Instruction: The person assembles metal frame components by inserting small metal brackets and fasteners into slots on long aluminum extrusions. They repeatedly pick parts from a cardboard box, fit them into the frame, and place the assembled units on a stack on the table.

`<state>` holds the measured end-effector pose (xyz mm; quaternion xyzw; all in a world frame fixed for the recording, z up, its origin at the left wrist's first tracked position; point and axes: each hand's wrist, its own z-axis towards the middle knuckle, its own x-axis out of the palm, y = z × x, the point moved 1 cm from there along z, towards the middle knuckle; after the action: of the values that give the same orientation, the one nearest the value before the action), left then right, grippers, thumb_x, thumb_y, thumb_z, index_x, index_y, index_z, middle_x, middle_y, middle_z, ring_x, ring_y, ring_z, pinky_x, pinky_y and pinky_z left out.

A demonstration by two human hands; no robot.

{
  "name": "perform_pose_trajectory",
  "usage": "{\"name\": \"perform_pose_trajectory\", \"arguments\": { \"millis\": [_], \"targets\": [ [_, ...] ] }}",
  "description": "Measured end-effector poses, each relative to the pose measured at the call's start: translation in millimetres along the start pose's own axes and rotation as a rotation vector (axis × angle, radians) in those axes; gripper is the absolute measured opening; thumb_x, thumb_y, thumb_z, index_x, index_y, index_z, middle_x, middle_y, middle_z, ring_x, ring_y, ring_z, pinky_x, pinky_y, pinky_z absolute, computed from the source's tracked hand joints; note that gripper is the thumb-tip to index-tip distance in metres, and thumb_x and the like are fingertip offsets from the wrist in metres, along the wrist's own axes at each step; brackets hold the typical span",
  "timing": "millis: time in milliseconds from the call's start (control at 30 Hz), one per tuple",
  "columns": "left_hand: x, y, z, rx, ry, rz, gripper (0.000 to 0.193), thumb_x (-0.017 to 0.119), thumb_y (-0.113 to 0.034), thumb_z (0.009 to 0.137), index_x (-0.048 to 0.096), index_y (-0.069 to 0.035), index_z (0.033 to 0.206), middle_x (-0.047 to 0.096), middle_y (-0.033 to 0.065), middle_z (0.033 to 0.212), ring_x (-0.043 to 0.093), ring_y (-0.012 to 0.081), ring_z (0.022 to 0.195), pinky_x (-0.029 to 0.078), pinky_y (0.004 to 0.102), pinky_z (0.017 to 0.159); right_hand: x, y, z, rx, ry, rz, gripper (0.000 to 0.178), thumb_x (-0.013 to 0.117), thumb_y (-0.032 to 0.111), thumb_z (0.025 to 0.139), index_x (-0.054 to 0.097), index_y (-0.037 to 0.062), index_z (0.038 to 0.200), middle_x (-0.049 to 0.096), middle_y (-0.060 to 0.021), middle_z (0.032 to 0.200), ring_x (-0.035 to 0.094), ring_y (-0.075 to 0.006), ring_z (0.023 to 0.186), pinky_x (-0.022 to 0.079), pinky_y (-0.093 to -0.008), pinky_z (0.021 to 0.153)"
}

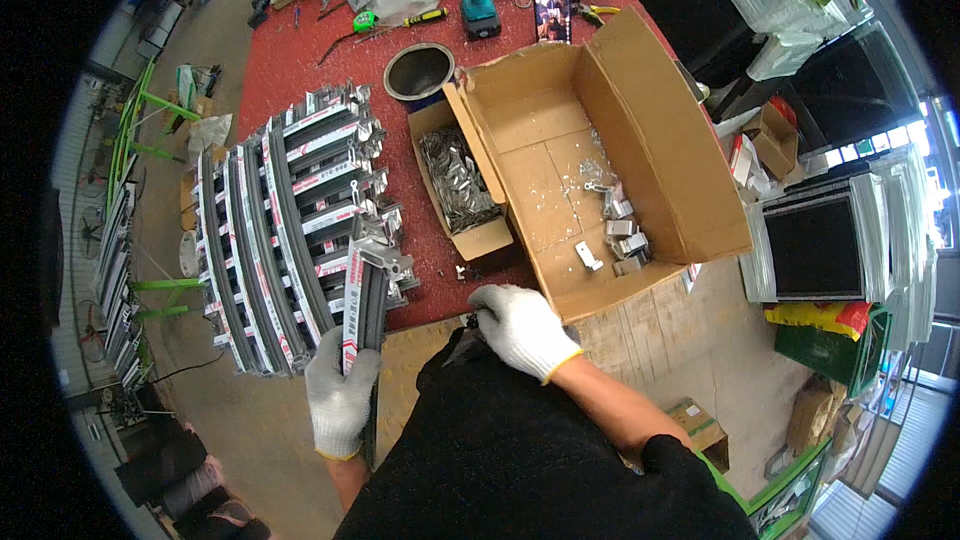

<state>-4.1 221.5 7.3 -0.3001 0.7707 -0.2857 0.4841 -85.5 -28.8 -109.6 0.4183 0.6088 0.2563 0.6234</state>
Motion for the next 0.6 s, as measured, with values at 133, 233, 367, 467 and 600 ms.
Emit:
{"name": "perform_pose_trajectory", "arguments": {
  "millis": [133, 233, 367, 467, 600],
  "targets": [
    [-8, 11, -2, 0.028, -0.018, -0.006, 0.046, 0.08, -0.018, 0.094, 0.073, 0.01, 0.13, 0.077, 0.012, 0.096, 0.067, 0.0156, 0.086, 0.057, 0.036, 0.08, 48, -35, 4, 0.092, -0.134, -0.176, 0.018, 0.069, 0.012, 0.099, 0.081, 0.0038, 0.11, 0.079, -0.0305, 0.098, 0.077, -0.0511, 0.093, 0.062, -0.0592, 0.089],
    [-11, 21, -2, 0.064, -0.022, -0.015, 0.048, 0.081, -0.021, 0.094, 0.073, 0.01, 0.13, 0.077, 0.0135, 0.096, 0.068, 0.0166, 0.086, 0.057, 0.0368, 0.081, 64, -63, 19, 0.236, -0.19, -0.201, 0.019, 0.07, 0.015, 0.1, 0.081, 0.0032, 0.111, 0.078, -0.0304, 0.098, 0.077, -0.0515, 0.093, 0.062, -0.0604, 0.087],
    [-15, 33, -2, 0.011, 0.006, -0.004, 0.052, 0.081, -0.026, 0.093, 0.073, 0.01, 0.129, 0.077, 0.016, 0.095, 0.069, 0.0186, 0.085, 0.058, 0.0393, 0.082, 77, -77, 31, 0.29, -0.187, -0.306, 0.02, 0.071, 0.019, 0.101, 0.081, 0.0049, 0.11, 0.077, -0.0286, 0.1, 0.075, -0.0509, 0.095, 0.061, -0.0612, 0.085],
    [-18, 42, -2, 0.025, 0.009, -0.007, 0.052, 0.081, -0.027, 0.092, 0.074, 0.009, 0.129, 0.077, 0.0178, 0.094, 0.07, 0.0204, 0.085, 0.059, 0.0409, 0.082, 87, -75, 33, 0.163, -0.21, -0.309, 0.02, 0.073, 0.022, 0.1, 0.082, 0.0066, 0.108, 0.076, -0.0257, 0.101, 0.076, -0.049, 0.095, 0.062, -0.0599, 0.084],
    [-22, 49, -3, 0.049, -0.025, 0.053, 0.049, 0.081, -0.025, 0.091, 0.074, 0.008, 0.127, 0.076, 0.0207, 0.093, 0.071, 0.025, 0.083, 0.059, 0.0418, 0.082, 107, -70, 38, 0.104, -0.173, -0.417, 0.021, 0.072, 0.027, 0.101, 0.082, 0.0081, 0.1, 0.077, -0.023, 0.096, 0.078, -0.0437, 0.085, 0.064, -0.0561, 0.075]
  ]
}}
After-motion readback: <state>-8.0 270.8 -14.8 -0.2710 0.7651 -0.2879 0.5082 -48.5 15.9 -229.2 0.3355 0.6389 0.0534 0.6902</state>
